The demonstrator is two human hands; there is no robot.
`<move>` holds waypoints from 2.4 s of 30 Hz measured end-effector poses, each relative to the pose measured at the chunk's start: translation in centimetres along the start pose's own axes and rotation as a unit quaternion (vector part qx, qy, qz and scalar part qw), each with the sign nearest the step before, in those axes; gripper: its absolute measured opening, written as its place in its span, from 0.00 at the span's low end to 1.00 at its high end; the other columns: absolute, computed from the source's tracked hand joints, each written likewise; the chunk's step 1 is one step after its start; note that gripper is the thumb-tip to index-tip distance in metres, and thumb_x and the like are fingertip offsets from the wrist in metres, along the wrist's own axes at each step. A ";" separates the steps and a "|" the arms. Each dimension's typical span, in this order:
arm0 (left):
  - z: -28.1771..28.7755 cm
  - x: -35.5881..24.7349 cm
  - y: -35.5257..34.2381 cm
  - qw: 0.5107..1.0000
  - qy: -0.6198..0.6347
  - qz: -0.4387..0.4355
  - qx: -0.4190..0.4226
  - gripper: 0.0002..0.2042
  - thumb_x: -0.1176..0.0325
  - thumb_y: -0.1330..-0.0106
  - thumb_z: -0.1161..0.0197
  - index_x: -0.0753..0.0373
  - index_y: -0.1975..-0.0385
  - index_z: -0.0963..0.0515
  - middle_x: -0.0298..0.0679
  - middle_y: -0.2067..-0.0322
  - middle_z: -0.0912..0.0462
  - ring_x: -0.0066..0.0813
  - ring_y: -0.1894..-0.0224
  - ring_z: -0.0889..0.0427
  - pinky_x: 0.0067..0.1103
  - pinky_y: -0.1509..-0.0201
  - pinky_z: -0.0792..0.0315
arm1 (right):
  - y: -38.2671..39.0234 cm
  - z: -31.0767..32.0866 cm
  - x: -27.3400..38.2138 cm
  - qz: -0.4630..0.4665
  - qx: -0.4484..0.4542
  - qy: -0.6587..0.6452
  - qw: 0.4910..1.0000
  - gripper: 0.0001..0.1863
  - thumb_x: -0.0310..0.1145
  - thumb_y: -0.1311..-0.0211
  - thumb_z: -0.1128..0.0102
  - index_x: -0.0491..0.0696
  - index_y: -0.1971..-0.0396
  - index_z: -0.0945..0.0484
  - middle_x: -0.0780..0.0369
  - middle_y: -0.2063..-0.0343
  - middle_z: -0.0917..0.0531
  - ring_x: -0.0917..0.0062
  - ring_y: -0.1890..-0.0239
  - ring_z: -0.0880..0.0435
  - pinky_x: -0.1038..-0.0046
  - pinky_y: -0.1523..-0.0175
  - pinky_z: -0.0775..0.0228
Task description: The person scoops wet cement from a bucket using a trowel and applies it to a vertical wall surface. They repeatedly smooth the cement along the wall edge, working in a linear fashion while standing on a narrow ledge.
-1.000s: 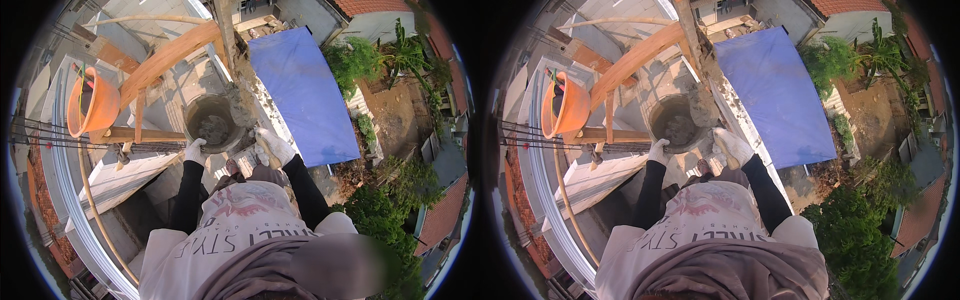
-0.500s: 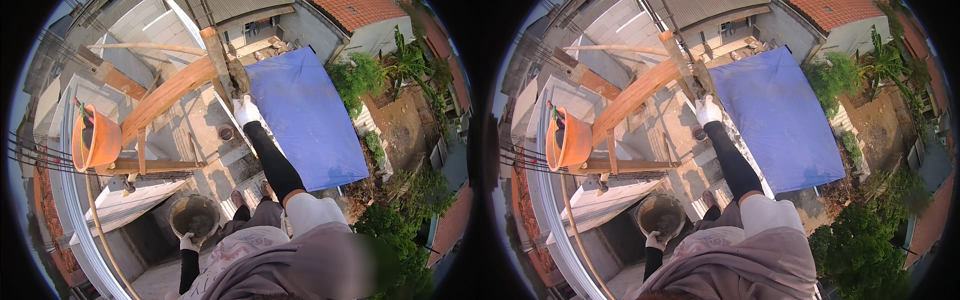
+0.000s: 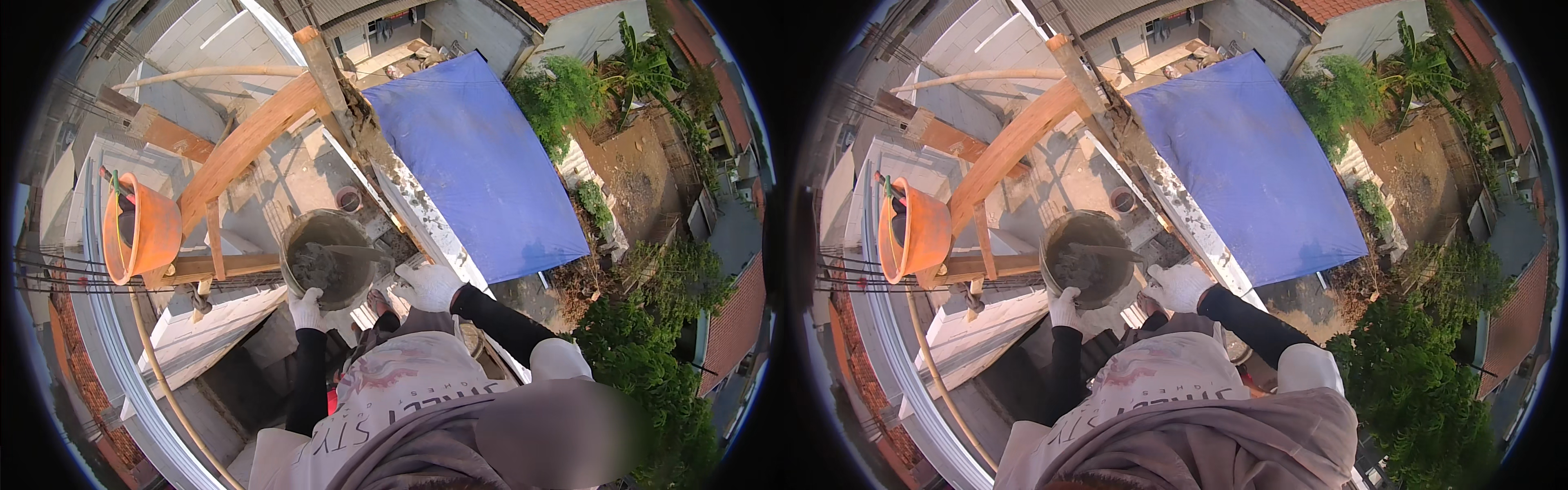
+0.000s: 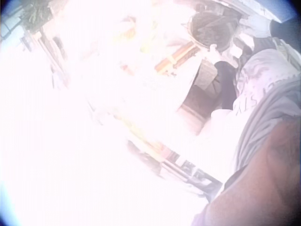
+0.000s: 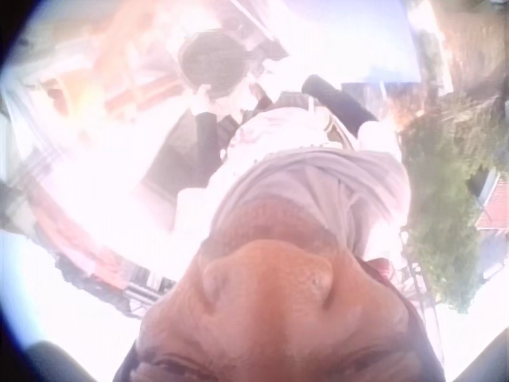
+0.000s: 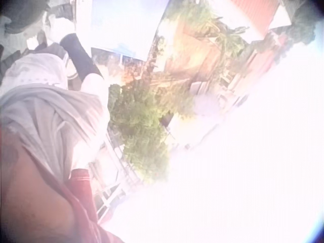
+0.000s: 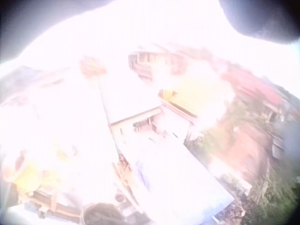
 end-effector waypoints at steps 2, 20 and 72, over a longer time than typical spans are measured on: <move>-3.1 -1.6 -1.6 0.996 -0.071 -0.038 0.043 0.26 0.81 0.43 0.36 0.65 0.41 0.23 0.37 0.56 0.16 0.26 0.60 0.18 0.23 0.55 0.21 | -0.7 -2.3 0.5 0.025 0.015 0.071 0.997 0.22 0.50 0.25 0.45 0.47 0.46 0.20 0.48 0.66 0.10 0.52 0.61 0.09 0.51 0.58 0.18; -7.2 -10.1 0.6 0.934 -0.280 -0.205 0.084 0.30 0.80 0.40 0.39 0.68 0.33 0.24 0.37 0.50 0.14 0.22 0.54 0.18 0.20 0.46 0.24 | -6.8 0.1 0.8 0.030 -0.301 0.274 0.913 0.18 0.36 0.26 0.47 0.46 0.42 0.25 0.56 0.70 0.16 0.64 0.71 0.11 0.60 0.78 0.26; 9.4 2.9 6.0 0.974 0.027 0.215 -0.062 0.18 0.79 0.39 0.35 0.55 0.50 0.22 0.34 0.61 0.17 0.34 0.60 0.13 0.36 0.59 0.13 | -6.8 9.4 -11.5 -0.029 -0.418 -0.365 0.831 0.24 0.51 0.23 0.42 0.43 0.46 0.24 0.51 0.67 0.14 0.58 0.67 0.11 0.62 0.58 0.20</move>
Point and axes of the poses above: each hand's wrist, its own y-axis away from the middle knuckle, its own z-axis out of the back of the hand, x = y × z, the point moved 4 cm from there along -y, towards the middle knuckle
